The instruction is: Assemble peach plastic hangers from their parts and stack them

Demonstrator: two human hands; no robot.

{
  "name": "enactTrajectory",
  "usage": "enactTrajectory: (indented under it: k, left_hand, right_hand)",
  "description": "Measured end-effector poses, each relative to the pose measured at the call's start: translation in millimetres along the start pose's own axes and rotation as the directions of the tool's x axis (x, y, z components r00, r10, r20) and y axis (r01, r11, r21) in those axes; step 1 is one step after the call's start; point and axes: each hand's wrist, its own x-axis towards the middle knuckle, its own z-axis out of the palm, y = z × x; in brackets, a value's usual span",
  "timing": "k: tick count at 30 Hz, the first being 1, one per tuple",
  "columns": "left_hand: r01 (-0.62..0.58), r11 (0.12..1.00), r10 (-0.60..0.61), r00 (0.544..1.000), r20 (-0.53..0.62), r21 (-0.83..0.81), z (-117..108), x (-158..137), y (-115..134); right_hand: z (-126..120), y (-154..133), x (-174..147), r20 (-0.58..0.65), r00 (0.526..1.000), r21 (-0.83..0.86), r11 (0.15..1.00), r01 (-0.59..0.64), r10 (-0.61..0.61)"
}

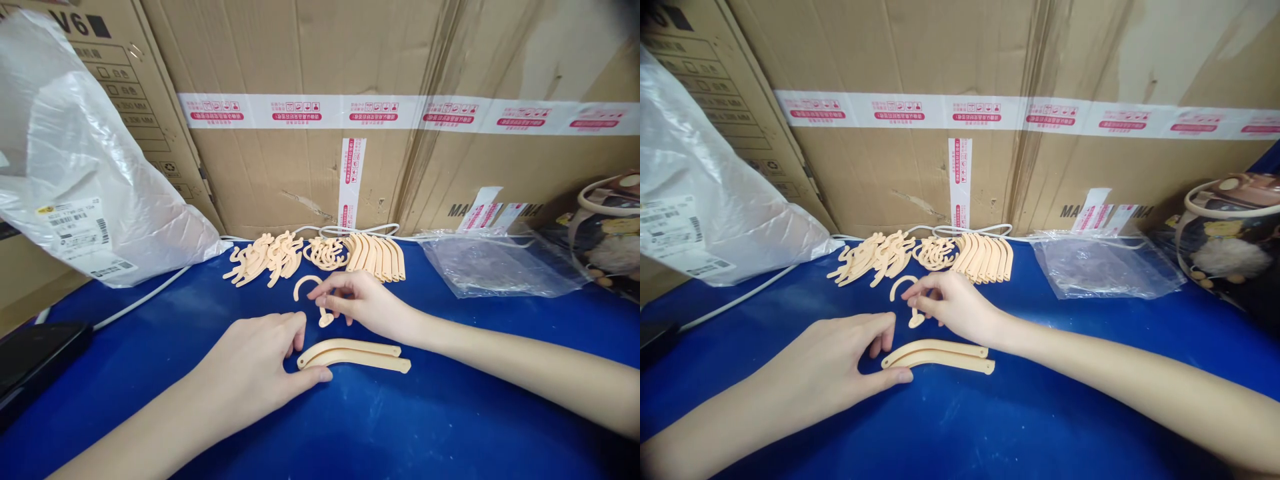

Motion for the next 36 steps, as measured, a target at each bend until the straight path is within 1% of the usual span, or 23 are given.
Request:
enactTrajectory:
  k: [3,8,11,14,18,21,24,28,33,36]
  left_hand:
    - [-0.004,0.999,0.004,1.0,0.006,0.047,-0.1,1.0,-0.6]
    - [-0.008,0.998,0.006,0.999,0.031,0.06,-3.2,0.3,3.0]
    - [-0.007,0.998,0.004,0.999,0.042,0.059,-4.6,-1.0,4.7]
    - [0.003,0.999,-0.005,0.998,0.058,0.046,-5.4,-1.7,4.8]
    - [0.021,0.999,-0.021,1.0,0.016,0.037,-4.7,-0.5,2.6]
    - [0.02,0.999,-0.02,1.0,0.007,0.032,-4.1,0.8,1.9]
    - [0.028,0.999,-0.029,0.999,0.036,0.016,-5.0,1.1,3.1]
    - [0.036,0.999,-0.036,0.999,0.03,0.003,-7.2,1.3,4.0]
    - [0.032,0.999,-0.032,0.999,0.008,-0.011,-6.6,1.2,0.9]
    - [0.032,0.999,-0.032,0.999,0.009,-0.008,-4.8,1.7,-0.3]
  right_hand:
    - [3.0,6.0,-1.6,-0.002,1.0,-0.053,0.999,0.0,0.0]
    - [4.6,8.1,-1.6,0.022,1.0,-0.083,0.996,-0.009,0.011]
    - [4.4,5.9,-2.1,0.034,0.999,-0.114,0.993,0.028,-0.024]
    - [3.9,5.2,-3.0,0.035,0.997,-0.186,0.979,0.079,-0.074]
    - [3.6,8.8,-3.4,0.023,0.98,-0.351,0.916,0.193,-0.197]
    - [3.6,11.0,-3.2,0.033,0.967,-0.419,0.875,0.242,-0.251]
    - [3.7,10.3,-3.8,0.044,0.967,-0.441,0.863,0.245,-0.252]
    - [5.3,7.1,-4.7,0.076,0.965,-0.491,0.832,0.256,-0.252]
    - [8.1,6.2,-4.5,0.11,0.965,-0.582,0.772,0.257,-0.238]
    - [7.6,8.2,-3.6,0.134,0.965,-0.655,0.711,0.257,-0.226]
